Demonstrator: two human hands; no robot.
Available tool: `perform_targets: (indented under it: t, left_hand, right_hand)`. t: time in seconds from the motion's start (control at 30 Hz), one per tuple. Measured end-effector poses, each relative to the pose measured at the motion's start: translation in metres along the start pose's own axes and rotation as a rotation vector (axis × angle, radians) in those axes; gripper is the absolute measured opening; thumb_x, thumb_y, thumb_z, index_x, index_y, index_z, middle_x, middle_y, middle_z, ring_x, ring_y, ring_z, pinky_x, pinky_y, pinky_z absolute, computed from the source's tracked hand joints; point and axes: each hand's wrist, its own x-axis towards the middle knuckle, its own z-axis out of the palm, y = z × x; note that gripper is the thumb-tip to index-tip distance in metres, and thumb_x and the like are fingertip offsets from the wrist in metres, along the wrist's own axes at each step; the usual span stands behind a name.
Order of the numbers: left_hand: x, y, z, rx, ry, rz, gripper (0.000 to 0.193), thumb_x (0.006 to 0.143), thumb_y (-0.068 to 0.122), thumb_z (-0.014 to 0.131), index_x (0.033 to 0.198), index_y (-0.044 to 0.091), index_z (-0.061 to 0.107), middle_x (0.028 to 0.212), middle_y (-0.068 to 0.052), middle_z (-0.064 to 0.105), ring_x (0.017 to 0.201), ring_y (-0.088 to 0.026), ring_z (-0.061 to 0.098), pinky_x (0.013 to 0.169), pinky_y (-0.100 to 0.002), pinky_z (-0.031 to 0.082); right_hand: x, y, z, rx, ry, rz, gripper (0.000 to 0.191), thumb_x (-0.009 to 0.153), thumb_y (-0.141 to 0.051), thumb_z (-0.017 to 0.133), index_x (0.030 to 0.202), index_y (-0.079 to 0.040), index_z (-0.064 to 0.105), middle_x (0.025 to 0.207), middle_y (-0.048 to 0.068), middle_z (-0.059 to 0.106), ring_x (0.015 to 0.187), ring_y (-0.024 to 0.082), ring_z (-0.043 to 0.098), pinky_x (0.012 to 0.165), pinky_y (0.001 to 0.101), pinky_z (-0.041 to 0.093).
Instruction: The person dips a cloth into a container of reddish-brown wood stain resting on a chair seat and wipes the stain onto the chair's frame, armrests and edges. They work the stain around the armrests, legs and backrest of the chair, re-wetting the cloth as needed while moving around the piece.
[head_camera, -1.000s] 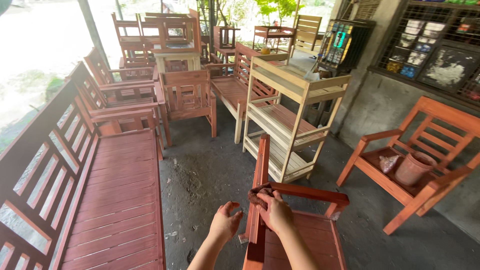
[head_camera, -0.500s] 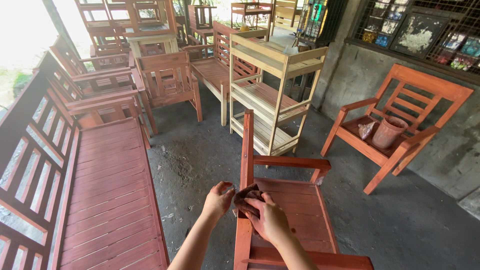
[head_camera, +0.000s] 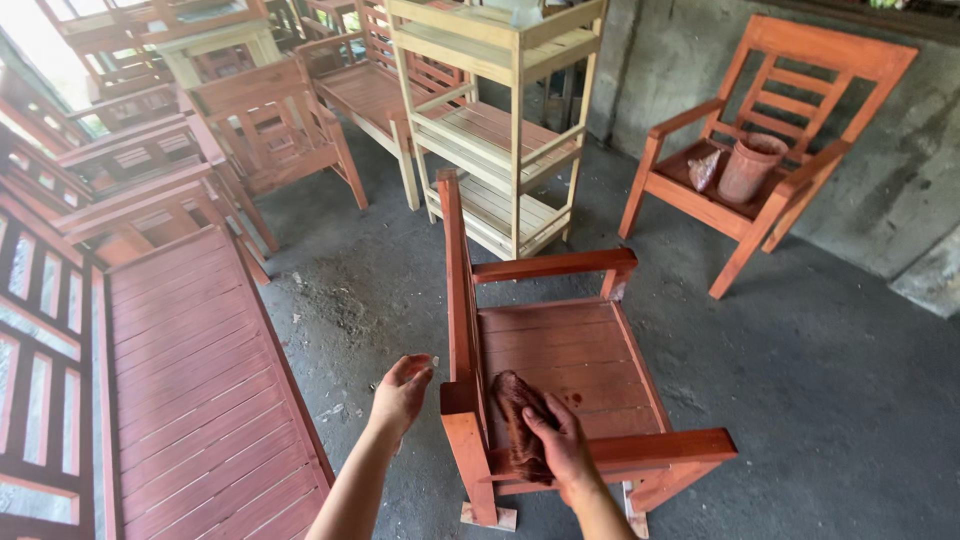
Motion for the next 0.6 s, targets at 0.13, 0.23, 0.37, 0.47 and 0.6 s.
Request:
perform_targets:
  t: [0.13,0.23,0.37,0.47,0.6]
  left_hand:
    - [0.006,-0.017,-0.002,0.035,-0.021,0.015,0.036,0.096,0.024,0.063,0.13,0.015,0.067,0.133,-0.006,0.071,0.126,-0.02,0.064,0.105,-0.033,0.047]
    - [0.012,-0.021,0.0,0.038,-0.043,-0.006,0.037,0.097,0.024,0.061,0.132,0.015,0.066,0.135,-0.005,0.07,0.127,-0.018,0.062,0.106,-0.033,0.045]
    - [0.025,-0.013,0.004,0.005,-0.086,-0.024,0.039,0.097,0.025,0.06,0.135,0.016,0.064,0.136,-0.005,0.069,0.125,-0.02,0.063,0.106,-0.033,0.047]
    - [0.037,0.0,0.006,0.022,-0.091,-0.02,0.04,0.098,0.026,0.06,0.136,0.016,0.064,0.136,-0.005,0.069,0.125,-0.021,0.065,0.105,-0.034,0.048]
    - [0.055,0.026,0.007,0.095,-0.063,-0.019,0.039,0.098,0.026,0.06,0.136,0.017,0.064,0.137,-0.004,0.068,0.127,-0.019,0.063,0.106,-0.033,0.048]
  right_hand:
    - [-0.012,0.024,0.028,0.282,0.052,0.148,0.046,0.086,-0.024,0.072,0.13,-0.014,0.068,0.112,0.006,0.077,0.1,0.019,0.071,0.089,0.0359,0.058]
    - [-0.011,0.025,0.045,0.187,-0.001,-0.022,0.04,0.091,-0.024,0.071,0.127,-0.007,0.07,0.114,0.003,0.076,0.105,0.012,0.067,0.095,0.0277,0.052]
    - [0.009,0.018,0.051,0.183,-0.033,-0.059,0.038,0.093,-0.021,0.071,0.128,-0.005,0.07,0.112,0.005,0.075,0.102,0.013,0.067,0.093,0.0293,0.053]
    - [0.032,0.014,0.054,0.193,-0.051,-0.048,0.039,0.093,-0.02,0.07,0.129,-0.006,0.068,0.114,0.005,0.076,0.104,0.013,0.068,0.095,0.0297,0.054]
    - [0.063,0.006,0.057,0.155,-0.075,-0.076,0.038,0.094,-0.018,0.068,0.131,-0.007,0.067,0.119,0.005,0.076,0.111,0.014,0.068,0.099,0.0291,0.053]
